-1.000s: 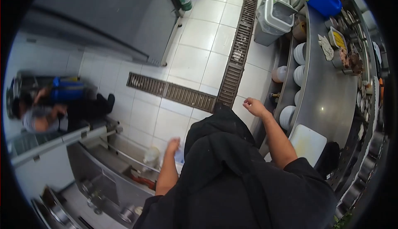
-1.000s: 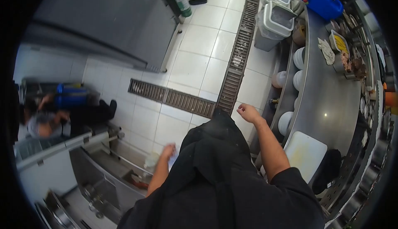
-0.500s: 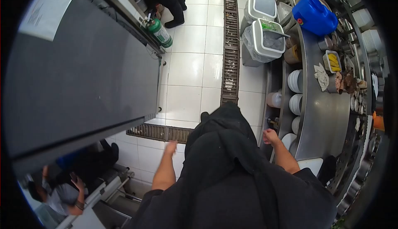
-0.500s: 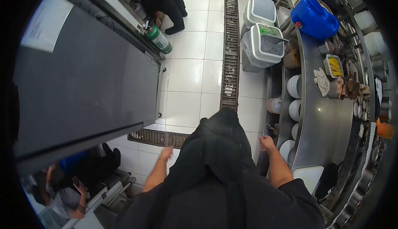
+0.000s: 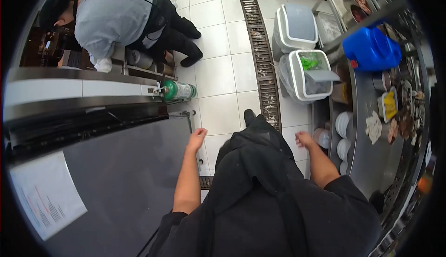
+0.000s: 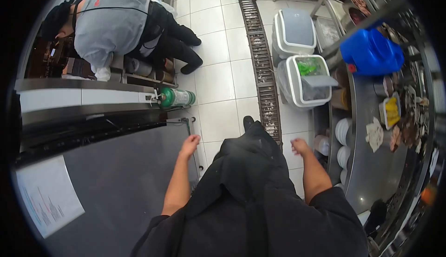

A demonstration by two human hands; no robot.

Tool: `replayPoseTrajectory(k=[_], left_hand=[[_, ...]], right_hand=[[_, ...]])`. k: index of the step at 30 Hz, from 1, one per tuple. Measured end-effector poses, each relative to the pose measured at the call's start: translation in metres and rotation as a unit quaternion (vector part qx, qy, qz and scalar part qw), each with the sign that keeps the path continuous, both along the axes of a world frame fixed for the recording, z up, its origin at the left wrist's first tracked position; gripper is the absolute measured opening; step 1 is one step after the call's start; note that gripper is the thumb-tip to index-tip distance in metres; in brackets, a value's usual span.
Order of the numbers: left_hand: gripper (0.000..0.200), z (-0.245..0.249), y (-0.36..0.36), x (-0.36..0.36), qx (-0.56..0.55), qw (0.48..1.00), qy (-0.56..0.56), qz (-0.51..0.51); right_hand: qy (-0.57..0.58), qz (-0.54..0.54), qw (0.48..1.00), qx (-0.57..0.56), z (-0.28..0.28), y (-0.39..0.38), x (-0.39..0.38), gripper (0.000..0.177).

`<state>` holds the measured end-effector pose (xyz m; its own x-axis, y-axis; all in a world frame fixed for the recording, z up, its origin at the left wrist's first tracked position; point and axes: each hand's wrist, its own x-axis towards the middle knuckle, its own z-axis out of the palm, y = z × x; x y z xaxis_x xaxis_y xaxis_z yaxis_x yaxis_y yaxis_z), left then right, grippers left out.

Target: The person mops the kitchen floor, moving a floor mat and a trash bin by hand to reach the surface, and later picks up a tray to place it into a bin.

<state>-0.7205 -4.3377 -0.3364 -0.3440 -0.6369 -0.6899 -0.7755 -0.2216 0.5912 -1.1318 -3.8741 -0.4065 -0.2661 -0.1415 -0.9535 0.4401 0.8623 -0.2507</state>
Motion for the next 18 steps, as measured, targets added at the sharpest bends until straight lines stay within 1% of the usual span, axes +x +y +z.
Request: replayPoseTrajectory(k=[1,2,3,5,6,7,8,10,11,12,13,15,16,17,18], left_hand=[[0.036,-0.010,0.004,-0.001,-0.037,0.999,-0.010,-0.038],[0.036,-0.022,0.005,-0.002,-0.011,1.000,-0.007,0.001],[0.037,-0.031,0.006,-0.003,0.015,0.999,-0.002,0.041],[0.037,-0.036,-0.001,-0.001,0.126,0.985,-0.094,0.070],[0.039,-0.033,-0.003,-0.002,0.153,0.975,-0.154,0.038],[0.041,-0.056,0.005,0.021,0.166,0.978,-0.125,-0.007],[0.041,-0.068,0.006,0.023,0.186,0.974,-0.130,-0.022],[0.044,-0.076,-0.009,0.001,0.265,0.942,-0.201,0.035],[0.046,-0.080,-0.023,-0.010,0.301,0.920,-0.241,0.063],[0.048,-0.090,-0.042,-0.026,0.330,0.904,-0.258,0.083],[0.050,-0.099,-0.062,-0.044,0.360,0.892,-0.255,0.101],[0.053,-0.135,-0.125,-0.067,0.455,0.848,-0.208,0.176],[0.050,-0.137,-0.168,-0.091,0.327,0.923,-0.169,-0.112],[0.046,-0.129,-0.205,-0.147,0.229,0.935,-0.265,-0.053],[0.046,-0.132,-0.248,-0.182,0.167,0.962,-0.208,-0.064]], right_hand=[[0.023,0.035,0.999,-0.015,-0.003,-0.042,-0.030,0.024],[0.050,0.072,0.996,-0.031,-0.004,-0.086,-0.065,0.024],[0.079,0.052,0.994,-0.054,0.003,-0.134,-0.095,0.024],[0.121,0.016,0.986,-0.110,0.034,-0.224,-0.138,0.025],[0.134,0.001,0.981,-0.143,0.053,-0.269,-0.158,0.025],[0.150,-0.014,0.973,-0.176,0.071,-0.313,-0.183,0.025],[0.167,0.012,0.969,-0.182,0.084,-0.351,-0.202,0.026],[0.195,0.067,0.961,-0.185,0.100,-0.401,-0.232,0.028],[0.200,0.081,0.961,-0.175,0.103,-0.412,-0.236,0.028],[0.217,0.098,0.956,-0.173,0.106,-0.427,-0.251,0.028],[0.231,0.118,0.951,-0.168,0.112,-0.437,-0.266,0.028],[0.209,0.095,0.958,-0.169,0.110,-0.438,-0.276,0.028],[0.202,0.115,0.961,-0.150,0.097,-0.428,-0.285,0.028],[0.196,0.132,0.963,-0.133,0.088,-0.417,-0.295,0.028],[0.159,0.084,0.978,-0.106,0.092,-0.415,-0.300,0.027]])
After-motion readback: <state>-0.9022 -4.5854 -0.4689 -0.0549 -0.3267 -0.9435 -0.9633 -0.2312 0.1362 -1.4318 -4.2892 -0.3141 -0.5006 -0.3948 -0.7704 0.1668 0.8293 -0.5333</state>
